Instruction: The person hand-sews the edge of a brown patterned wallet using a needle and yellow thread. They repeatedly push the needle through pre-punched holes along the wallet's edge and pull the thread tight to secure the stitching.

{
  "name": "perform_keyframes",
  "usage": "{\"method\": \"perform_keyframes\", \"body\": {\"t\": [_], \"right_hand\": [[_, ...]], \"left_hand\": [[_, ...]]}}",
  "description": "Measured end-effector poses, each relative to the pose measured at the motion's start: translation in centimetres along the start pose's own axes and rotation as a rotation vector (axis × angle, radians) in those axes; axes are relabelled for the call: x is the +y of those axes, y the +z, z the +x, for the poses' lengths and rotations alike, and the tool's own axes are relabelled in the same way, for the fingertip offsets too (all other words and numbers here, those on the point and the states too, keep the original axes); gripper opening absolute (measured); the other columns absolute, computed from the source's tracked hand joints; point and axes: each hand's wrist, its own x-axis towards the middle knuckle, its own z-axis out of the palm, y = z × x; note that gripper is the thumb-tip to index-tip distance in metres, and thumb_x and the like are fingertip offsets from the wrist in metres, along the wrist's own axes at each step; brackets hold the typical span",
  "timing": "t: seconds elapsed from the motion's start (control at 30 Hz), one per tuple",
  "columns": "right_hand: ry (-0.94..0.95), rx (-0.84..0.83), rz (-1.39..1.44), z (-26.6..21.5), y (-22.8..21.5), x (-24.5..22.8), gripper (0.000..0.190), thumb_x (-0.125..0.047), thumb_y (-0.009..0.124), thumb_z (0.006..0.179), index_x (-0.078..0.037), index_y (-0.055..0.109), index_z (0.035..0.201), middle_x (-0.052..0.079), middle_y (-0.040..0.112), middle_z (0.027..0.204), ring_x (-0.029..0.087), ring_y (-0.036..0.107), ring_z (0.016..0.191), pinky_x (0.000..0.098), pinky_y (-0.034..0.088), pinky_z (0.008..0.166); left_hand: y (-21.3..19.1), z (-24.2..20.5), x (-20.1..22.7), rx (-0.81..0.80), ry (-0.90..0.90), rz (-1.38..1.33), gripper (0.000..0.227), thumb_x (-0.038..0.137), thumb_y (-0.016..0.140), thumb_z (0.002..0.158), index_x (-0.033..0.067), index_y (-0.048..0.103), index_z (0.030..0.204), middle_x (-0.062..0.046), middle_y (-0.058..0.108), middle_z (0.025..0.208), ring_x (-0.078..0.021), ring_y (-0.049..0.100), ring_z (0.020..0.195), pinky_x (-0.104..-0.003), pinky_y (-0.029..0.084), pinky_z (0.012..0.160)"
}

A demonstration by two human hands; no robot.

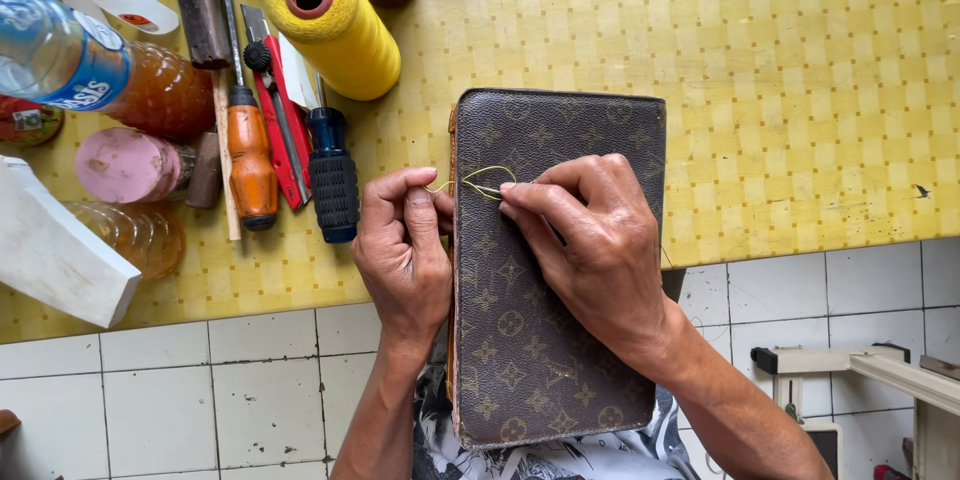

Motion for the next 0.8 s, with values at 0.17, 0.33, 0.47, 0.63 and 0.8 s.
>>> {"method": "perform_keyframes", "body": {"t": [0.17,0.33,0.47,0.63,0.8], "right_hand": [[0.04,-0.014,0.0,0.1,0.2,0.2,0.007,-0.01,0.07,0.094,-0.007,0.069,0.1,0.008,0.057,0.089,0.025,0.053,0.08,0.0355,0.043,0.076],[0.053,-0.003,0.097,-0.1,0.0,0.4,0.008,-0.007,0.07,0.092,-0.007,0.069,0.1,0.007,0.06,0.091,0.023,0.055,0.083,0.0329,0.044,0.078],[0.083,-0.004,0.22,-0.8,-0.3,1.4,0.011,-0.008,0.071,0.09,-0.007,0.068,0.1,0.007,0.06,0.093,0.02,0.056,0.084,0.0311,0.046,0.08],[0.398,0.287,0.901,-3.0,-0.5,5.1,0.007,-0.006,0.059,0.095,-0.005,0.061,0.102,0.012,0.058,0.09,0.017,0.058,0.079,0.028,0.051,0.071],[0.781,0.579,1.081,-6.1,-9.9,12.6,0.009,-0.023,0.066,0.099,-0.024,0.063,0.107,-0.004,0.061,0.101,0.01,0.057,0.084,0.0202,0.045,0.074]], "left_hand": [[0.1,0.1,0.0,0.002,-0.009,-0.018,0.011,0.01,0.045,0.101,0.0071,0.055,0.104,-0.006,0.064,0.072,-0.0115,0.062,0.065,-0.023,0.054,0.063],[0.1,0.2,0.1,-0.003,-0.018,-0.015,0.012,0.01,0.044,0.101,0.0067,0.055,0.104,-0.006,0.063,0.072,-0.0115,0.062,0.066,-0.023,0.054,0.063],[0.0,0.5,0.1,0.001,-0.055,-0.076,0.013,0.016,0.042,0.102,0.007,0.052,0.102,-0.006,0.063,0.072,-0.0118,0.061,0.063,-0.022,0.052,0.06],[-0.3,0.9,-1.3,0.093,0.044,-0.261,0.015,0.013,0.039,0.104,0.0059,0.052,0.101,-0.009,0.061,0.064,-0.0157,0.065,0.056,-0.027,0.058,0.057],[-2.1,-1.1,0.3,0.062,-0.087,-0.291,0.012,0.013,0.039,0.103,0.0058,0.048,0.103,-0.009,0.058,0.072,-0.018,0.063,0.067,-0.028,0.057,0.069]]}}
